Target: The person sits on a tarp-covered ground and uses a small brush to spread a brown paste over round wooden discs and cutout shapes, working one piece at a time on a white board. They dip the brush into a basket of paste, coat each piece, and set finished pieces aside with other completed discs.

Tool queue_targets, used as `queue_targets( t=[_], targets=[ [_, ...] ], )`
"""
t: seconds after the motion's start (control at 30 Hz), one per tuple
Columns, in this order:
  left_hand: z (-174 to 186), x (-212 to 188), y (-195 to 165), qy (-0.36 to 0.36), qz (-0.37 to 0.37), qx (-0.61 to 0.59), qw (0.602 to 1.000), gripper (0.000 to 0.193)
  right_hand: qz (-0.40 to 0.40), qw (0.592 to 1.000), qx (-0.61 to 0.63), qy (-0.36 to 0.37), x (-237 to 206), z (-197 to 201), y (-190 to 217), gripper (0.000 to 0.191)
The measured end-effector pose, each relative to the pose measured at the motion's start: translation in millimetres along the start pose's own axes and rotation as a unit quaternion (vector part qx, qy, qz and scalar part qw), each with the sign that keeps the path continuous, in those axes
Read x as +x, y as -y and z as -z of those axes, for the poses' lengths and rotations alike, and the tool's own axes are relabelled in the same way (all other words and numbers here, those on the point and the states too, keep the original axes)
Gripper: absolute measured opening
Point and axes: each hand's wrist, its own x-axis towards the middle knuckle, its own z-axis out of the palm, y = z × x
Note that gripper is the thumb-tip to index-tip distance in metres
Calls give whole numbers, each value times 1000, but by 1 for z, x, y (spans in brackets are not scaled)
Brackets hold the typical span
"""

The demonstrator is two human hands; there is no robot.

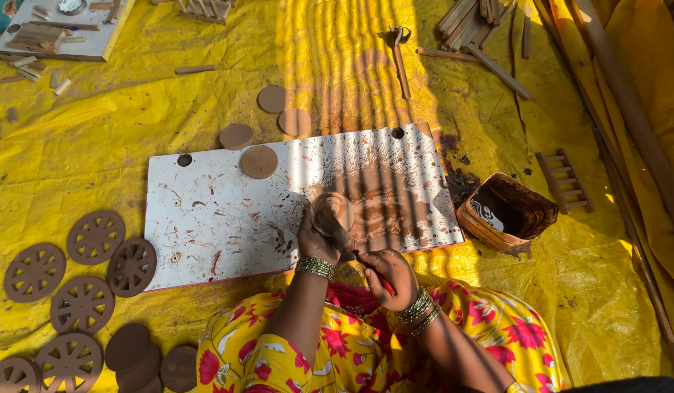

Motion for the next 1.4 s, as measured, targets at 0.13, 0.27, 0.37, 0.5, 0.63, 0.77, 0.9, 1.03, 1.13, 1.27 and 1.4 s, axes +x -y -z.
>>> queue_targets(
  t=[0.13, 0.27, 0.37, 0.5, 0.63, 0.77, 0.9, 1.03, 1.13, 1.27, 1.4],
  targets=[
    [-15, 2, -9, 11, -51, -44, 998, 55, -43, 998, 2, -45, 7, 0, -8, 27],
    [-7, 6, 4, 41, -42, 39, 997, 50, -44, 998, 24, -44, 5, -4, -14, 28],
    [2, 10, -7, 172, -46, -15, 984, 52, -20, 999, 27, -13, 1, -7, -13, 30],
    [6, 18, -8, 114, -62, -4, 992, 45, -66, 993, 53, -77, 1, -10, -17, 27],
    [7, 20, -3, 38, -5, 25, 999, 49, -58, 996, 40, -63, 0, -14, -24, 21],
    [8, 17, -16, 91, -60, -19, 994, 55, 21, 998, 48, -43, -5, -19, -29, 27],
    [-6, 2, -9, 64, -37, 30, 997, 49, -29, 995, 32, -88, -6, -21, -31, 24],
    [-14, -3, -16, -14, -41, -13, 999, 51, 26, 999, 22, -28, -5, -20, -31, 27],
    [-9, 3, -19, 93, -58, -12, 994, 53, 25, 996, 23, -85, -4, -19, -33, 27],
    [-3, 8, -4, 6, -21, 42, 999, 47, -36, 996, 30, -75, -5, -20, -35, 21],
    [-3, 10, -17, -25, -49, 37, 998, 50, 83, 995, 49, -29, -6, -17, -33, 22]
  ],
)
